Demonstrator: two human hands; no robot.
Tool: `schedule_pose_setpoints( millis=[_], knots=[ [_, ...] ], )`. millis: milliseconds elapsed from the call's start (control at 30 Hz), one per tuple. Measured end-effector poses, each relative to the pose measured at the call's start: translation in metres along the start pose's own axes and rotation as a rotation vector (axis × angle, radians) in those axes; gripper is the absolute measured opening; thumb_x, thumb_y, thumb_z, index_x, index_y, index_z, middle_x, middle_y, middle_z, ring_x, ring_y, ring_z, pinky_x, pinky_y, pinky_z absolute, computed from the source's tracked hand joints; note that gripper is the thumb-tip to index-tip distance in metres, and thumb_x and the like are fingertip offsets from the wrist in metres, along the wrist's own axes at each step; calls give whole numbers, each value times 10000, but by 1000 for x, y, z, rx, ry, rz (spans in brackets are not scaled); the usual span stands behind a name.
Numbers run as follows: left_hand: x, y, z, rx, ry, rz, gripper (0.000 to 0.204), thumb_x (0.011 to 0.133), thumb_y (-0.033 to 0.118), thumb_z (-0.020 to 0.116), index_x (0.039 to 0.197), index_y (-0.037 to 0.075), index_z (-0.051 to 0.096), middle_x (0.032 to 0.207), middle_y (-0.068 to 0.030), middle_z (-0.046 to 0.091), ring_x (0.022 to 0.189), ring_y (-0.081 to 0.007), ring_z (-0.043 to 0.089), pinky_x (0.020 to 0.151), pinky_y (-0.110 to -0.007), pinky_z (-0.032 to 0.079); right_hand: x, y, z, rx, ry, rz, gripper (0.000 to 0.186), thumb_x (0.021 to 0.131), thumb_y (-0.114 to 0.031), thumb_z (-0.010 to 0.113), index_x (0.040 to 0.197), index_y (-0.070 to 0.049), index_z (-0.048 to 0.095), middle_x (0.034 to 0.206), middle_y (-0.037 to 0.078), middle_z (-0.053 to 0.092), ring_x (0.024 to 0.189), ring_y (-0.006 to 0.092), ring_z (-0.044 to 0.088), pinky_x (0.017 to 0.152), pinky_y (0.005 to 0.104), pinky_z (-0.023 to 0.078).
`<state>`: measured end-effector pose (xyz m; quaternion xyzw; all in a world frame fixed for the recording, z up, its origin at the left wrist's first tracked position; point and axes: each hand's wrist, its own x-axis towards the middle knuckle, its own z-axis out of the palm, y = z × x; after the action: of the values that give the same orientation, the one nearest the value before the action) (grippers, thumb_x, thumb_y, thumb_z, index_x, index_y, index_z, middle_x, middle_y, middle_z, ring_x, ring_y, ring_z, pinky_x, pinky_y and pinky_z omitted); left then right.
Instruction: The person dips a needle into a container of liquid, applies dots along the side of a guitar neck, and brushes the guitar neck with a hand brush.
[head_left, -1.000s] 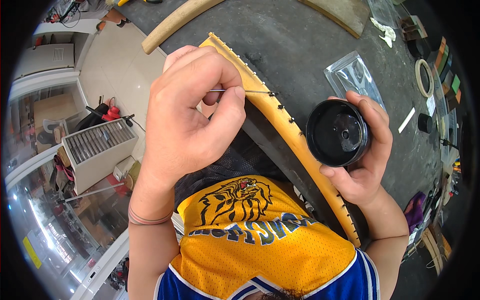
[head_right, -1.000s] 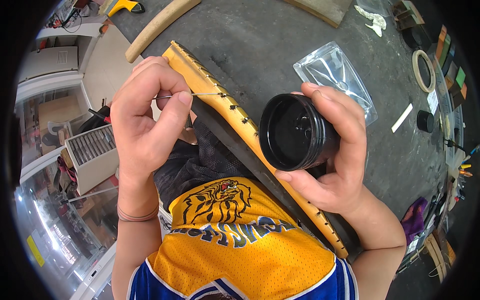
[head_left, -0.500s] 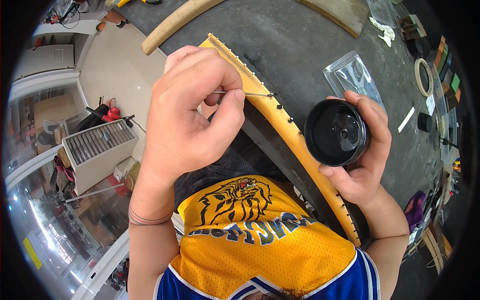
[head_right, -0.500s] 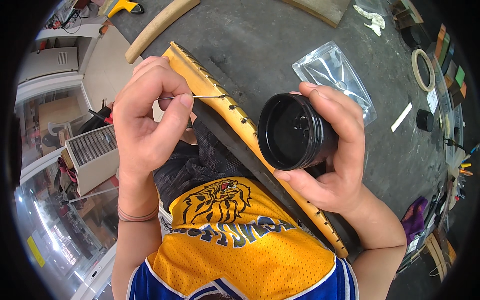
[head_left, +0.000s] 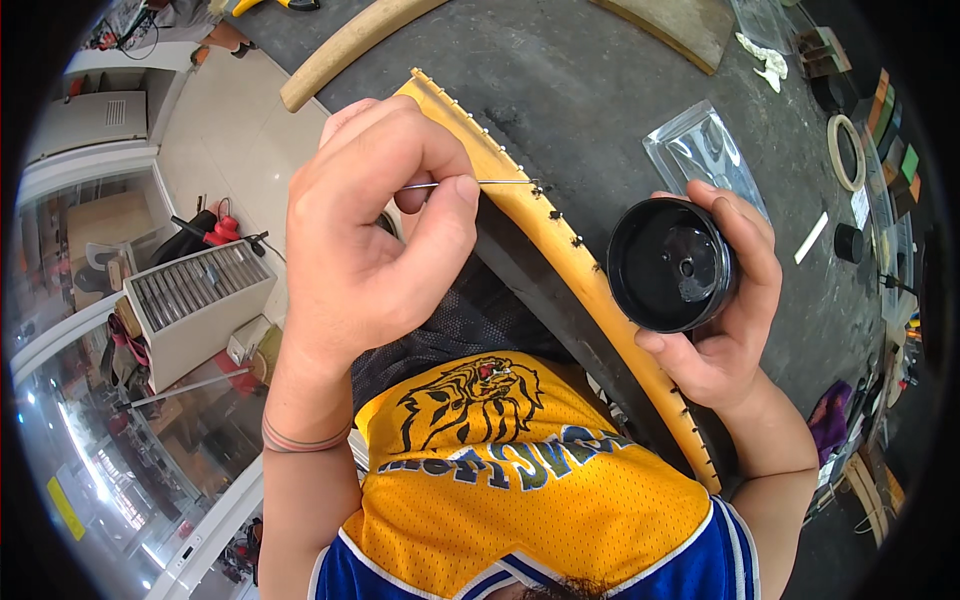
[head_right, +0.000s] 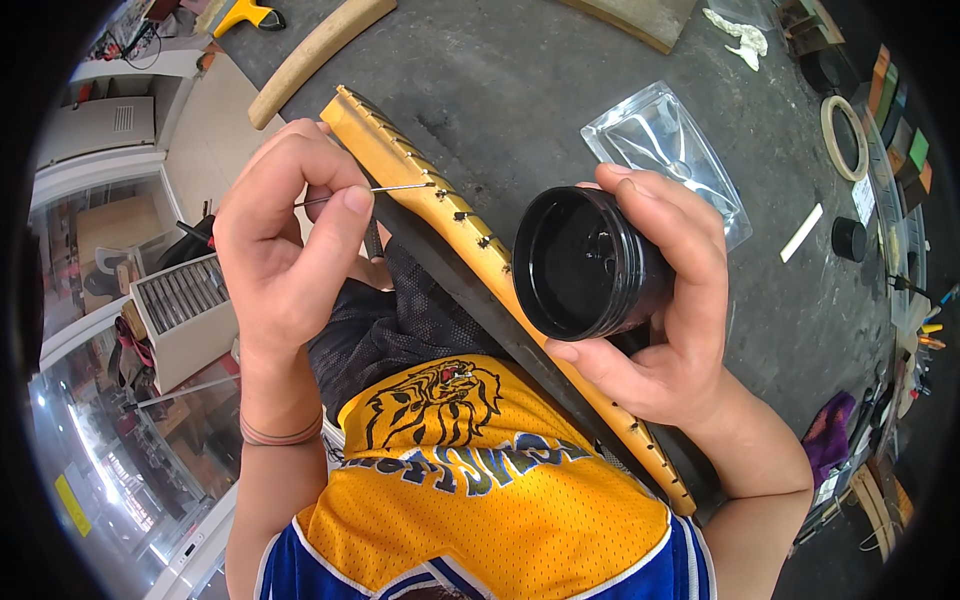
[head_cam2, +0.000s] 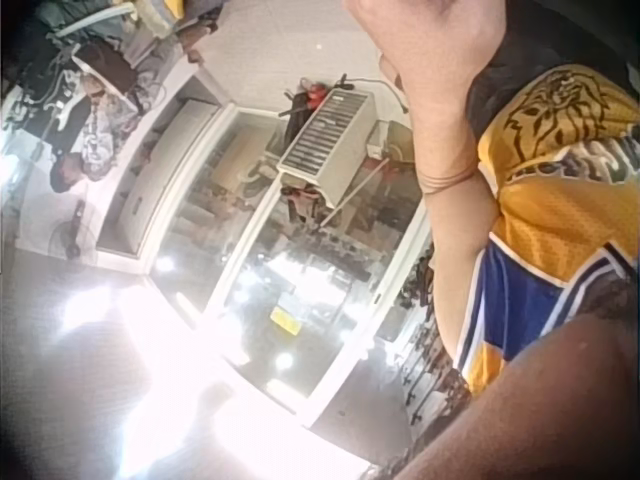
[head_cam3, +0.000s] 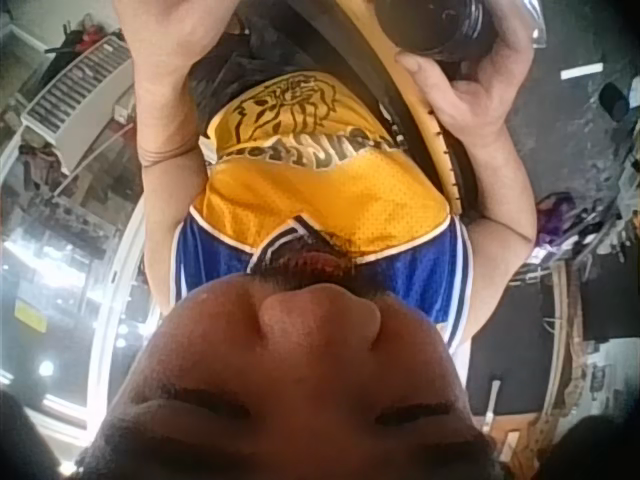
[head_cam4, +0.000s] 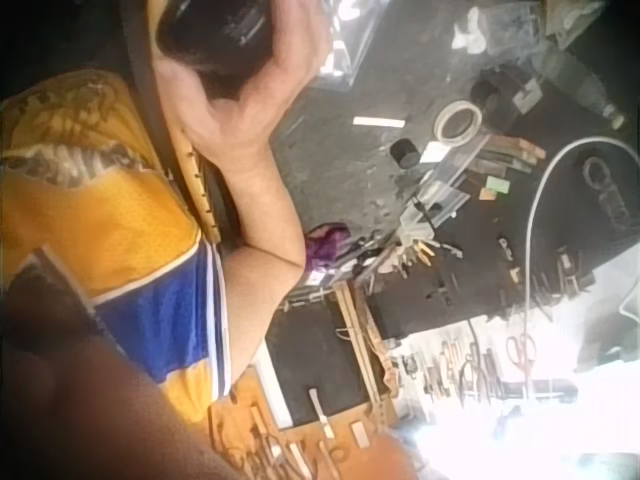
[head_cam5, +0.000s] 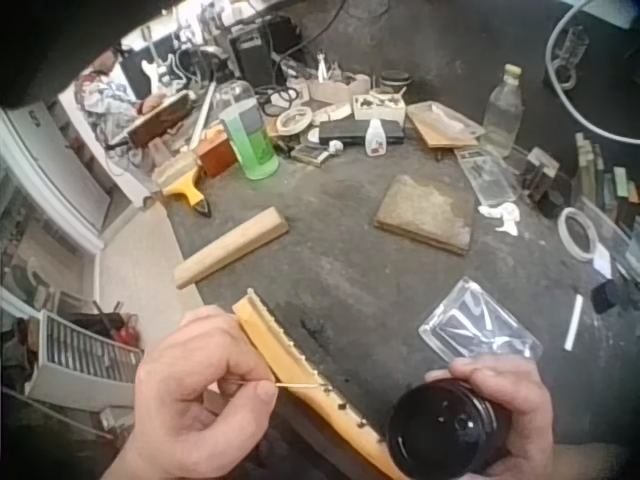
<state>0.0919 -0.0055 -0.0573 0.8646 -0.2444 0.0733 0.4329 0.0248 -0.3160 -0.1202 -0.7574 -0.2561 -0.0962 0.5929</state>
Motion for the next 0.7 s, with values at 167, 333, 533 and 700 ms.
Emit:
schedule_pose_setpoints(
  millis=[167, 333, 533, 700],
  knots=[
    [-6, 0, 5, -11, 82, -23, 113, 858, -18, 748, 865, 64, 671, 735, 4, 525, 662, -157, 493, 789, -335, 427, 0, 0, 0, 3, 8, -4, 1011, 871, -262, 986, 1657, 31, 422, 1607, 267, 498, 1455, 375, 591, 1239, 493, 495],
    [-24, 4, 13, -54, 170, -75, 87, 921, -36, 789, 948, 39, 756, 748, -13, 590, 672, -186, 538, 768, -364, 467, -1, -1, 0, -17, 54, 54, 1021, 890, -245, 969, 1678, 34, 383, 1628, 262, 470, 1483, 369, 563, 1262, 486, 469],
    [-45, 8, 24, -106, 70, -112, 112, 992, 6, 798, 1097, 8, 758, 901, -96, 745, 721, -285, 653, 783, -404, 526, -5, -7, 2, -2, 139, 147, 1035, 902, -230, 952, 1694, 40, 342, 1650, 271, 431, 1520, 363, 514, 1281, 476, 444],
    [-54, 14, 33, -106, -50, -92, 186, 1006, -30, 732, 1189, -1, 723, 990, -131, 747, 767, -337, 668, 769, -426, 537, -4, -8, 1, 3, 145, 148, 1028, 906, -215, 939, 1698, 39, 335, 1652, 272, 430, 1540, 357, 489, 1294, 467, 423]
  ],
)
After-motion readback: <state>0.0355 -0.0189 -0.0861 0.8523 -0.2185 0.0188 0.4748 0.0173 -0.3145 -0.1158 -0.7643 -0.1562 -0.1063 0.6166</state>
